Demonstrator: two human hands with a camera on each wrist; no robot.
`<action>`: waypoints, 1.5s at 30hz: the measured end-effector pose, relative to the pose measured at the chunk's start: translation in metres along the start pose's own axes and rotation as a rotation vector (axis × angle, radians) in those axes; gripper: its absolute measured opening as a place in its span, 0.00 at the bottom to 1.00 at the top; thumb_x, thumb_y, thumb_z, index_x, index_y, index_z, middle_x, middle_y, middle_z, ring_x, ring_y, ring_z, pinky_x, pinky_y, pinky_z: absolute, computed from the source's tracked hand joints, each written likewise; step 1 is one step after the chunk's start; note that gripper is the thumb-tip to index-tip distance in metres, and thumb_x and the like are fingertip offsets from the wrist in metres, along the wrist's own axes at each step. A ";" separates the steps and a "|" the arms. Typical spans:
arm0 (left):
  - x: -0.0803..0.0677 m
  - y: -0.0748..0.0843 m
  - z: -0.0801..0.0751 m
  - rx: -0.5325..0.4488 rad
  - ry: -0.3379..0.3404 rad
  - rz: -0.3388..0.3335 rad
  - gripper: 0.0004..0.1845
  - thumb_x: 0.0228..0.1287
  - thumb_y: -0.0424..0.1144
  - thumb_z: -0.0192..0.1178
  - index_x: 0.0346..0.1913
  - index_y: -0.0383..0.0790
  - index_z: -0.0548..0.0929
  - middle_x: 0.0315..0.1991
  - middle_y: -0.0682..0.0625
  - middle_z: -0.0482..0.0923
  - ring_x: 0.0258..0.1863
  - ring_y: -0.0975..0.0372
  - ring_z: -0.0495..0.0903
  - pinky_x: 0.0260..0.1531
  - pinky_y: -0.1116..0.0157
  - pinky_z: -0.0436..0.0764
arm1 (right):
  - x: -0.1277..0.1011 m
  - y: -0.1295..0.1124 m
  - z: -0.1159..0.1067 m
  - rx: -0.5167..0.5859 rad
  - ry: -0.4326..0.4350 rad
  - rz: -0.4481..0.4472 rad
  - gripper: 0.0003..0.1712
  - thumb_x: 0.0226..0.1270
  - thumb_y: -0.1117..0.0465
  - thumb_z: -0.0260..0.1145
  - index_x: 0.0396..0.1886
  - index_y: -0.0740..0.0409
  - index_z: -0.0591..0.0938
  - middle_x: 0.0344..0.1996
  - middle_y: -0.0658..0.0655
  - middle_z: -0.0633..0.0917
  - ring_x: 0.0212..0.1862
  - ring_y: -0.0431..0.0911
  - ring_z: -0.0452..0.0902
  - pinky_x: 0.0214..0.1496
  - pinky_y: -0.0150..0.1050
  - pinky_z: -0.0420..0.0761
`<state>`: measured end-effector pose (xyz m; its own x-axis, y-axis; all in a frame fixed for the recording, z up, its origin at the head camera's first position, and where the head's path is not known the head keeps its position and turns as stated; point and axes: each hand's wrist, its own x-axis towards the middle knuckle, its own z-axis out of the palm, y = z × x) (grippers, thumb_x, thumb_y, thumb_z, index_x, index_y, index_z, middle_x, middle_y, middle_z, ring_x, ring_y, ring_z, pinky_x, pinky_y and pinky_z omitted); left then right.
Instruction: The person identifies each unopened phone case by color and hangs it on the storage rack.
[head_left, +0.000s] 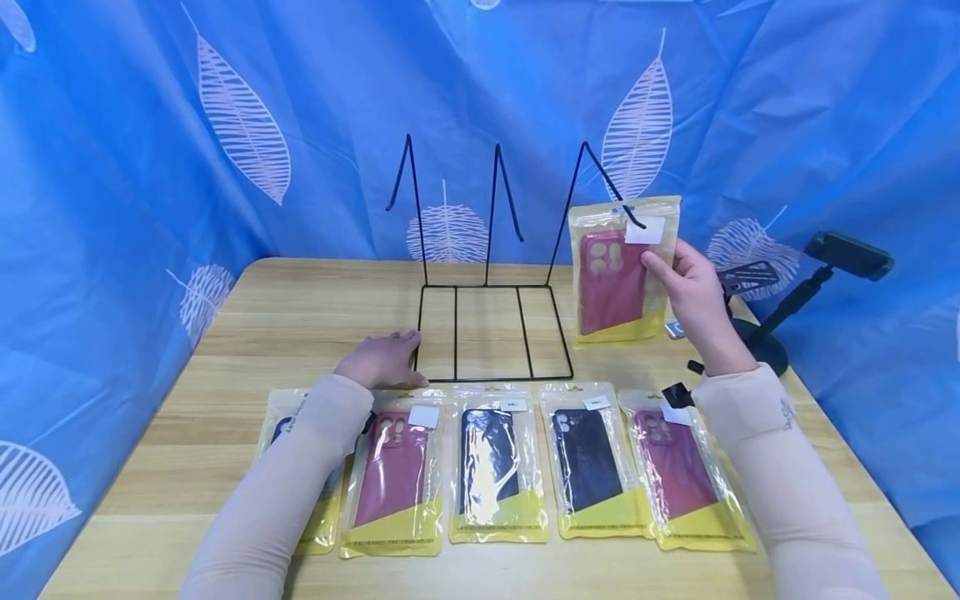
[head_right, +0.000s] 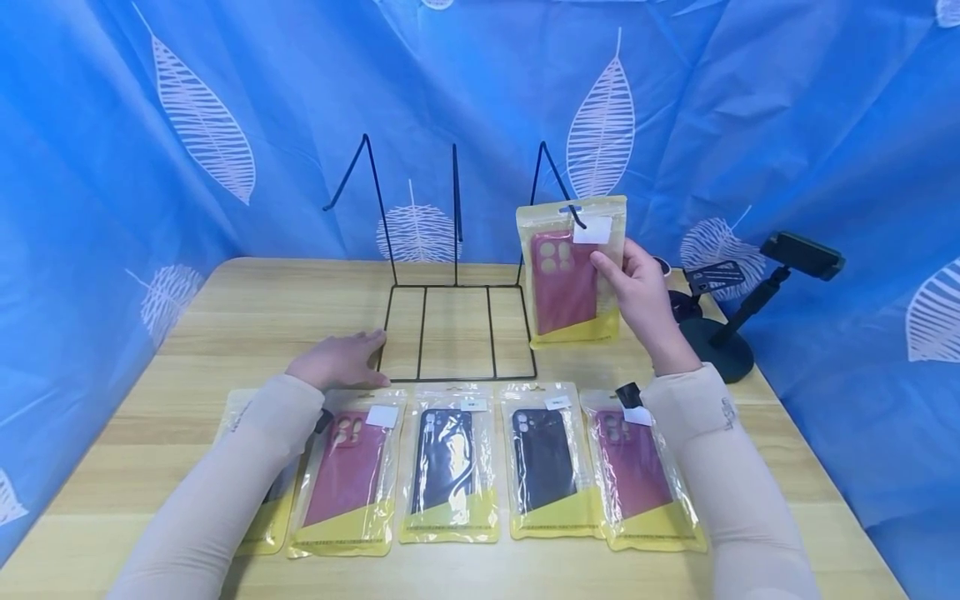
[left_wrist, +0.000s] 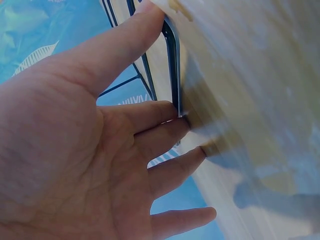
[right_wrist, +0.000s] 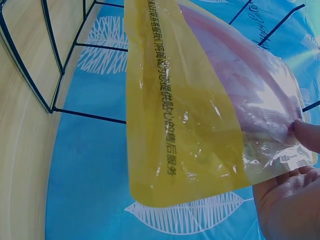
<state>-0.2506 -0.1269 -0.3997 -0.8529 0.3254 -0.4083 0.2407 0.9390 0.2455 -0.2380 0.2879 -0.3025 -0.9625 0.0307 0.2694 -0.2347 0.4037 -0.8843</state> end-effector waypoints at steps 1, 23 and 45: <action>0.001 0.000 0.000 -0.001 0.000 0.000 0.49 0.65 0.58 0.62 0.79 0.39 0.50 0.80 0.44 0.46 0.79 0.45 0.48 0.75 0.38 0.46 | 0.001 0.000 0.001 0.002 0.005 0.005 0.30 0.74 0.45 0.58 0.71 0.49 0.71 0.51 0.40 0.84 0.54 0.35 0.77 0.53 0.25 0.77; 0.002 0.000 0.001 0.008 0.010 -0.009 0.49 0.65 0.57 0.63 0.79 0.39 0.51 0.80 0.45 0.47 0.79 0.45 0.49 0.75 0.38 0.47 | 0.066 0.008 0.026 0.074 0.111 0.031 0.17 0.70 0.48 0.64 0.52 0.53 0.81 0.38 0.38 0.83 0.44 0.33 0.74 0.43 0.24 0.74; 0.001 0.000 -0.001 0.015 0.008 0.003 0.48 0.65 0.56 0.62 0.79 0.38 0.51 0.80 0.44 0.47 0.79 0.45 0.49 0.75 0.38 0.48 | 0.116 0.012 0.043 0.018 0.132 0.033 0.13 0.71 0.44 0.62 0.40 0.48 0.78 0.28 0.43 0.73 0.37 0.38 0.65 0.40 0.31 0.65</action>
<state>-0.2518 -0.1264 -0.3995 -0.8556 0.3278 -0.4006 0.2504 0.9395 0.2339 -0.3587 0.2574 -0.2983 -0.9437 0.1639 0.2873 -0.2071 0.3844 -0.8996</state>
